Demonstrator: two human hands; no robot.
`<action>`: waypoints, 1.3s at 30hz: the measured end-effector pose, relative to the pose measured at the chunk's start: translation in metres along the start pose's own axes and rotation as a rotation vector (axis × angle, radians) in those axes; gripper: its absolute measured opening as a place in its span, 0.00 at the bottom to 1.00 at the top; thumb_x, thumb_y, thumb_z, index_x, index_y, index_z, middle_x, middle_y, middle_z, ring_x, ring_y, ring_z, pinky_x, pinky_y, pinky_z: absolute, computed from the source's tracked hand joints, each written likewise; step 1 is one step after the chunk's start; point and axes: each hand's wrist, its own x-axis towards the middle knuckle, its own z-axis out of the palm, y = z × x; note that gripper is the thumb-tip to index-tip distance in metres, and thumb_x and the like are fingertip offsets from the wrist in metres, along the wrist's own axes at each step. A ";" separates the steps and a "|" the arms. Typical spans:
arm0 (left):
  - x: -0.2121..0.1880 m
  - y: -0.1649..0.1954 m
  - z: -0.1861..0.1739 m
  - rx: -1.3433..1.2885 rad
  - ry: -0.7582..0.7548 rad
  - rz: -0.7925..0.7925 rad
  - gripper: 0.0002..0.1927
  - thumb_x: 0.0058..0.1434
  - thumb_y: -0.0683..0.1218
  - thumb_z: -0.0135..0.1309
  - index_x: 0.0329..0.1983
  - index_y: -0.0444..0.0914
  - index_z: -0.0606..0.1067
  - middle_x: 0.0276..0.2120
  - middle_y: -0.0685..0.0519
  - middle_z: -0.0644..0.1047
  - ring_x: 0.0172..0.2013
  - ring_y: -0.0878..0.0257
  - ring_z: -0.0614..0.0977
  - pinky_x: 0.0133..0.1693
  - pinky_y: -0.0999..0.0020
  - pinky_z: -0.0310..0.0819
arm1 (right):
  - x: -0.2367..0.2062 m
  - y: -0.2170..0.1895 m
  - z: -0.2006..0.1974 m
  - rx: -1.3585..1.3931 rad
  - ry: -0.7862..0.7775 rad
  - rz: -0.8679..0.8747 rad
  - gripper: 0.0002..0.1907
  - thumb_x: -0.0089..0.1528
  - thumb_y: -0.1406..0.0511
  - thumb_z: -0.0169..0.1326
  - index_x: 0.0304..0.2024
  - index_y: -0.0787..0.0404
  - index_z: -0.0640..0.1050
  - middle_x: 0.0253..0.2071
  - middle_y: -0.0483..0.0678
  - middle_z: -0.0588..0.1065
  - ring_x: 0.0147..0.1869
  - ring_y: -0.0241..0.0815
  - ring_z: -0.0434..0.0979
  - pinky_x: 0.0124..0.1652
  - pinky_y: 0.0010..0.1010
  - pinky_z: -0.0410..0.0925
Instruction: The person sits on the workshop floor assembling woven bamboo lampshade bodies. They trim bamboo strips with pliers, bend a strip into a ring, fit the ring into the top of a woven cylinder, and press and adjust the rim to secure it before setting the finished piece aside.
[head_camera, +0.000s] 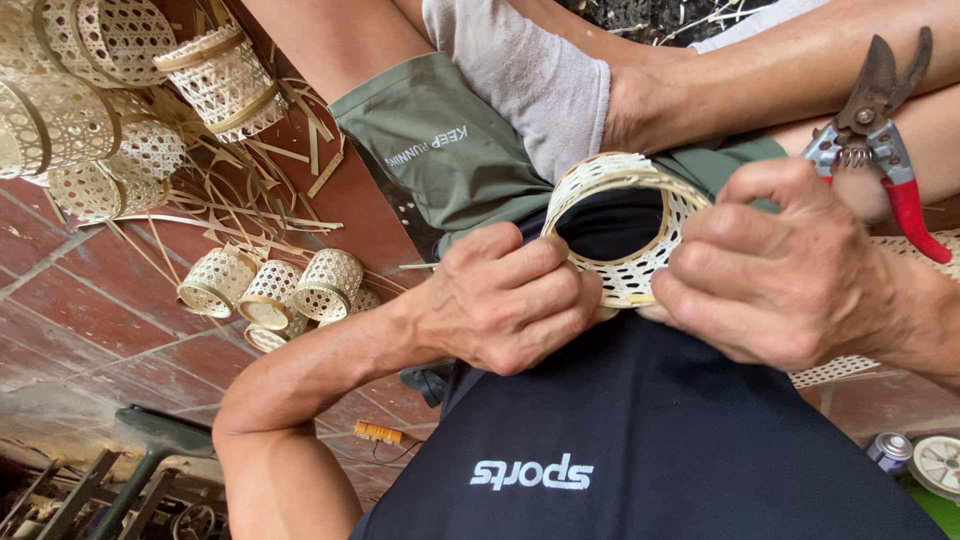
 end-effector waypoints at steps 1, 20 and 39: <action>0.000 0.001 0.002 0.026 0.019 -0.014 0.15 0.53 0.44 0.60 0.42 0.33 0.77 0.34 0.53 0.72 0.38 0.60 0.76 0.32 0.66 0.59 | 0.000 0.000 0.003 0.003 0.013 0.002 0.07 0.53 0.65 0.64 0.30 0.60 0.80 0.28 0.40 0.71 0.39 0.41 0.75 0.43 0.38 0.64; -0.003 0.007 0.018 0.065 0.148 -0.123 0.09 0.56 0.36 0.66 0.31 0.34 0.74 0.27 0.56 0.67 0.27 0.64 0.70 0.26 0.68 0.59 | 0.009 0.012 0.016 0.113 0.086 -0.025 0.09 0.49 0.69 0.65 0.26 0.65 0.76 0.27 0.45 0.69 0.38 0.46 0.74 0.41 0.42 0.69; 0.003 0.021 0.003 -0.081 -0.102 -0.326 0.20 0.60 0.43 0.60 0.55 0.33 0.76 0.30 0.58 0.67 0.32 0.63 0.70 0.33 0.63 0.57 | 0.011 0.008 0.015 0.131 0.073 -0.019 0.08 0.49 0.71 0.64 0.24 0.66 0.75 0.24 0.46 0.68 0.33 0.45 0.73 0.42 0.42 0.70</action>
